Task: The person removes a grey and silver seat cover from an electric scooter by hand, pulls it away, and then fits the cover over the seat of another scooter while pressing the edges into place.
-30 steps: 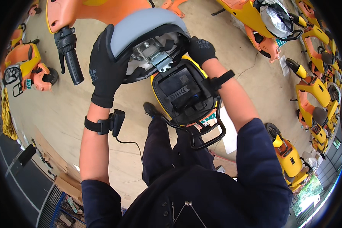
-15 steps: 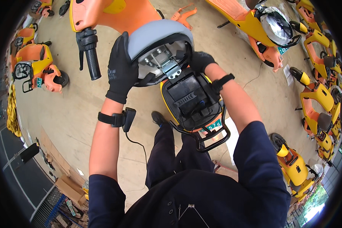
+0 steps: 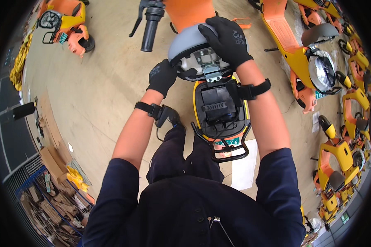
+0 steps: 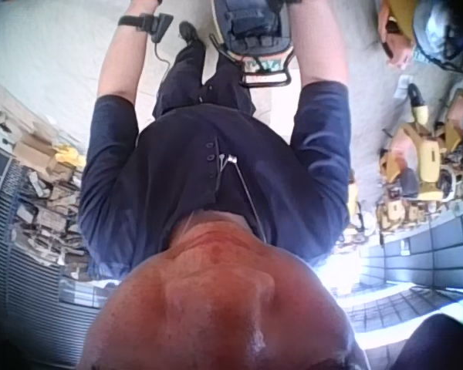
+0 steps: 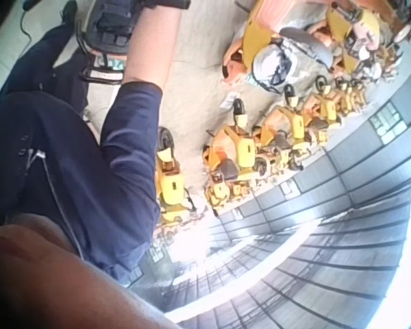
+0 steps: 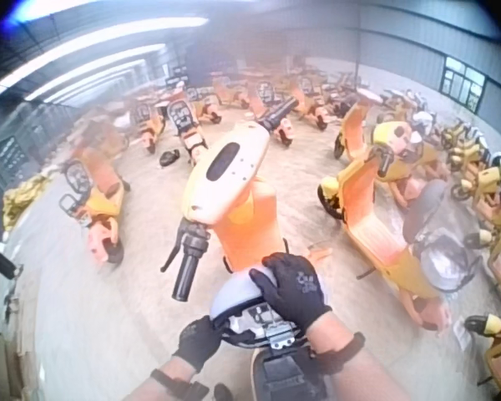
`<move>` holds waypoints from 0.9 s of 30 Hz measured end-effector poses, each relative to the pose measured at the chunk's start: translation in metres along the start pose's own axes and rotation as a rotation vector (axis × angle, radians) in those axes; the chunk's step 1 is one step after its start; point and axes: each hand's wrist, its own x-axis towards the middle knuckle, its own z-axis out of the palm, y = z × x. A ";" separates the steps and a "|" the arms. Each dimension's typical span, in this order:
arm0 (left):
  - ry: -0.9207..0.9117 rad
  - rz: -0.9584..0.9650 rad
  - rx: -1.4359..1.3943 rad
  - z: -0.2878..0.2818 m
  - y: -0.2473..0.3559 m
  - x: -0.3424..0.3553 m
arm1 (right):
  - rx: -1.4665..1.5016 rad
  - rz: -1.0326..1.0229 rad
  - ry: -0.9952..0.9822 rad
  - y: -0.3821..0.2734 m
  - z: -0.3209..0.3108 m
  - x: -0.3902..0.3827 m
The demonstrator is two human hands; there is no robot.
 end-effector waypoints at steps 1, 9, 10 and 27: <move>-0.061 0.057 0.116 -0.005 0.001 0.000 | 0.008 -0.006 -0.009 -0.003 0.003 0.001; -0.231 0.373 0.198 -0.031 -0.035 0.011 | -0.210 0.309 -0.124 -0.012 0.010 0.011; -0.235 0.374 0.198 -0.029 -0.036 0.011 | -0.228 0.300 -0.092 -0.011 0.011 0.010; -0.389 -0.508 -0.347 0.024 -0.032 0.021 | -0.292 0.278 -0.049 -0.015 0.019 0.010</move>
